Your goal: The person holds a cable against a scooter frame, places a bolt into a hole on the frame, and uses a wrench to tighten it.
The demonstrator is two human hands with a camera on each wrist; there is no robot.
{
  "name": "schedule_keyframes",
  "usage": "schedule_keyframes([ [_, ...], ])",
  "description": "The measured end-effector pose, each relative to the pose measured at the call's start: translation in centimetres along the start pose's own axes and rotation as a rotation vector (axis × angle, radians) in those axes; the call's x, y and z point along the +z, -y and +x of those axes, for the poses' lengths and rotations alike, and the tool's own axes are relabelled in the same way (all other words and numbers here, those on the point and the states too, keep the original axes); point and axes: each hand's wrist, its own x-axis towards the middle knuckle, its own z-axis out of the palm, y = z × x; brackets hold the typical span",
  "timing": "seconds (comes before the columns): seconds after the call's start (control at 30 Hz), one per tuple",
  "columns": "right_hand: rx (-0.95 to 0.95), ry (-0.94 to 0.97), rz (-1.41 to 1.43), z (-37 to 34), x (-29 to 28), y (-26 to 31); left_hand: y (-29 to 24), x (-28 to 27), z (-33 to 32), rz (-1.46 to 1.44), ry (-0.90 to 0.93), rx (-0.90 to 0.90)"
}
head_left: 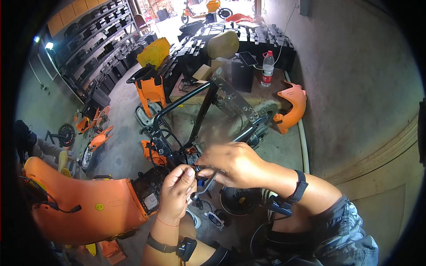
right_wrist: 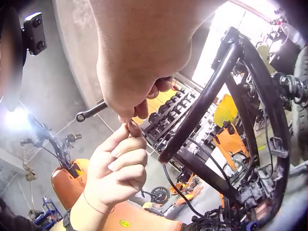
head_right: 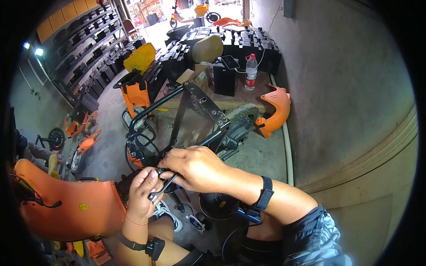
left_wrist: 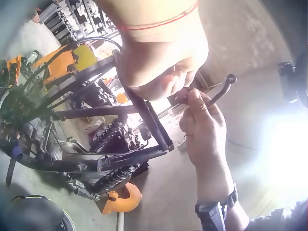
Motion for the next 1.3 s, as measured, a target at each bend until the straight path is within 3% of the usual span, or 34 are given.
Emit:
schedule_keyframes([
  [0.43, -0.075, -0.002, -0.179, 0.2, -0.2, 0.5, 0.1, 0.2, 0.0, -0.061, 0.02, -0.026],
  [0.53, -0.072, -0.009, -0.185, 0.1, -0.4, 0.3, 0.1, 0.0, 0.1, -0.08, -0.066, -0.084],
  [1.0, 0.025, -0.197, -0.28, 0.1, -3.5, -2.4, -0.5, -0.3, 0.1, 0.046, -0.042, -0.051],
  [1.3, -0.064, -0.058, -0.263, -0.5, -2.3, -1.1, -0.1, 0.2, 0.5, 0.06, 0.023, -0.053],
])
